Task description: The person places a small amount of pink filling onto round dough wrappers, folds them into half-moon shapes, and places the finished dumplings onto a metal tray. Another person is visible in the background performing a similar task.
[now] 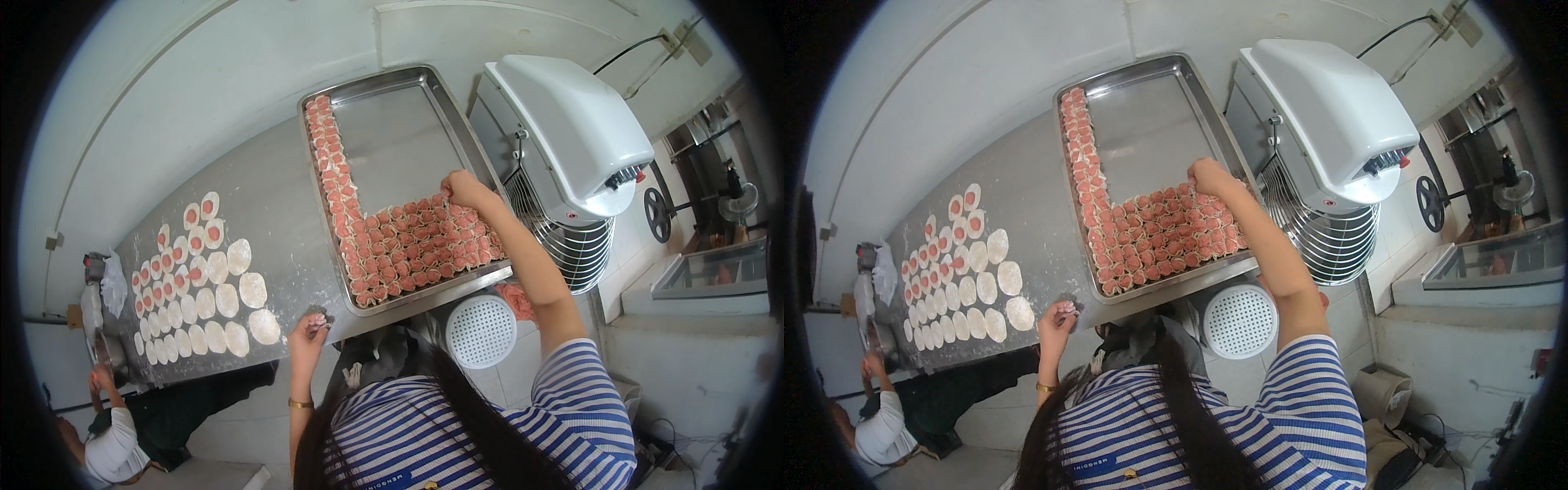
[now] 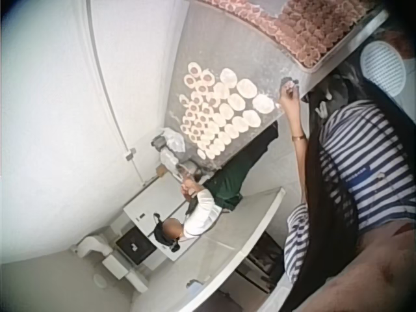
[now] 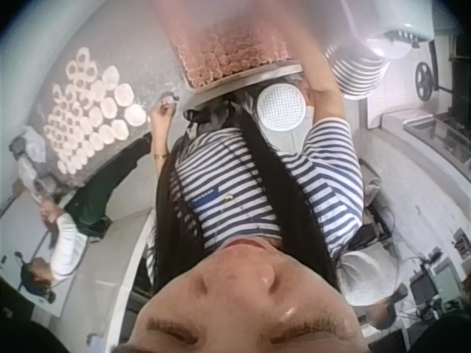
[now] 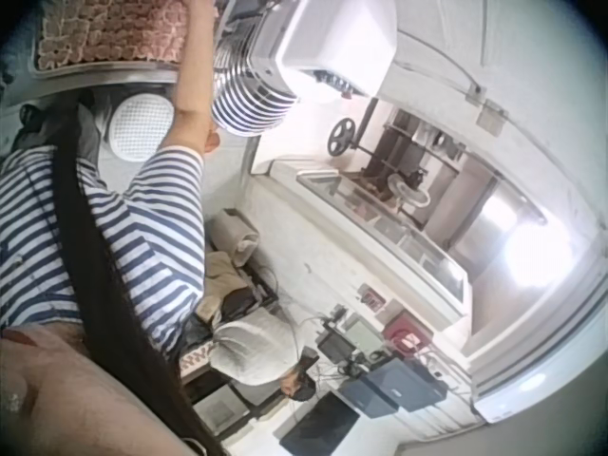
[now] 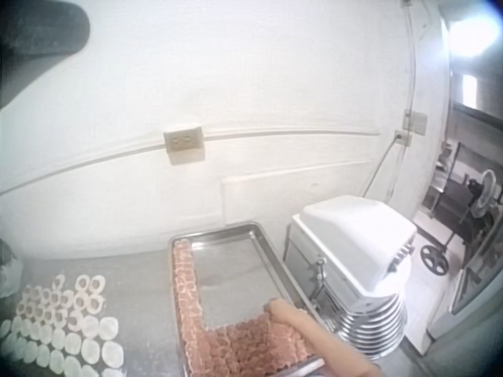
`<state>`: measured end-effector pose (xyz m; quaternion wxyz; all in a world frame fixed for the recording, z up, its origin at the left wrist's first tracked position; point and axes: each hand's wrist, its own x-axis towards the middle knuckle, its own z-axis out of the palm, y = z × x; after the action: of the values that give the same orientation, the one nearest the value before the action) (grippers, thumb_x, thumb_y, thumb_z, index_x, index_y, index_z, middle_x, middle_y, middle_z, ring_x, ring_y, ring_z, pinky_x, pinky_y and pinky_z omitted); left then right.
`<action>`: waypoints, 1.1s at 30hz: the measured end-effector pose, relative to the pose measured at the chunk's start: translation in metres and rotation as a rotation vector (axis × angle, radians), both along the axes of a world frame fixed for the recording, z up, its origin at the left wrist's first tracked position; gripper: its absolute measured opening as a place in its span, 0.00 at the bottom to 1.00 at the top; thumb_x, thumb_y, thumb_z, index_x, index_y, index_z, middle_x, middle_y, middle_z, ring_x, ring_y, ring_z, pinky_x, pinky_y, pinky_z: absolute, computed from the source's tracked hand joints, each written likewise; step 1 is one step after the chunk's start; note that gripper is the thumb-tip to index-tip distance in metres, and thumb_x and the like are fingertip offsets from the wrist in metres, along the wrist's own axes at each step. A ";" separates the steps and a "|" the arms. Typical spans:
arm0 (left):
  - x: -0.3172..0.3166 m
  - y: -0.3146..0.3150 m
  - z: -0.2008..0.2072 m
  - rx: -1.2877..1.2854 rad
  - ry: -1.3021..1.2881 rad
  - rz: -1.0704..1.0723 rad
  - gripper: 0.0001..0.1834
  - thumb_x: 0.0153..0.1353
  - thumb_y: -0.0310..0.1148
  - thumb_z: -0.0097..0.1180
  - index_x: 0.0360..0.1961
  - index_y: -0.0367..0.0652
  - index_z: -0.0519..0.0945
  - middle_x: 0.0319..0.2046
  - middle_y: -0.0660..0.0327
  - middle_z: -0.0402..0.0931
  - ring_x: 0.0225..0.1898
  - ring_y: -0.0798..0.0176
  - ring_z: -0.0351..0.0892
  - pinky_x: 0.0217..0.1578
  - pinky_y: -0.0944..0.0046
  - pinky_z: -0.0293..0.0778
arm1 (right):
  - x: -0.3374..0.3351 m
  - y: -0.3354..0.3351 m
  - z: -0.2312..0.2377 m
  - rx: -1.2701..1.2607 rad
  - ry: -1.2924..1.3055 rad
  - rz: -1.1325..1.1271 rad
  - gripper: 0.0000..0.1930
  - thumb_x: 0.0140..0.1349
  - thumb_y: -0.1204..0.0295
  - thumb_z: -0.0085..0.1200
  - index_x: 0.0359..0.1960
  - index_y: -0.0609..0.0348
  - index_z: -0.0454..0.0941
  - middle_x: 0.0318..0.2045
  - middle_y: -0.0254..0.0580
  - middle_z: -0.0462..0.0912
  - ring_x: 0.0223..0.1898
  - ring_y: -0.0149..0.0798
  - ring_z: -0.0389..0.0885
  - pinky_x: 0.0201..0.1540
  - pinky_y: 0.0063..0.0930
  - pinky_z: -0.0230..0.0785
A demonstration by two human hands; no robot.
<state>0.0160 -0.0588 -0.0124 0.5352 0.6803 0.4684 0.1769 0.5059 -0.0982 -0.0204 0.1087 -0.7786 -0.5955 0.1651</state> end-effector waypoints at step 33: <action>-0.008 0.008 0.003 0.006 0.057 -0.066 0.13 0.54 0.17 0.55 0.42 0.33 0.76 0.36 0.57 0.80 0.38 0.67 0.80 0.40 0.69 0.75 | 0.001 -0.004 0.014 -0.101 0.187 -0.036 0.18 0.47 0.76 0.50 0.42 0.57 0.81 0.37 0.54 0.82 0.41 0.51 0.81 0.46 0.35 0.71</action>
<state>0.0079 -0.0507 -0.0093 0.5251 0.7019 0.4601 0.1411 0.5073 -0.1023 -0.0060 0.1274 -0.7747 -0.5598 0.2648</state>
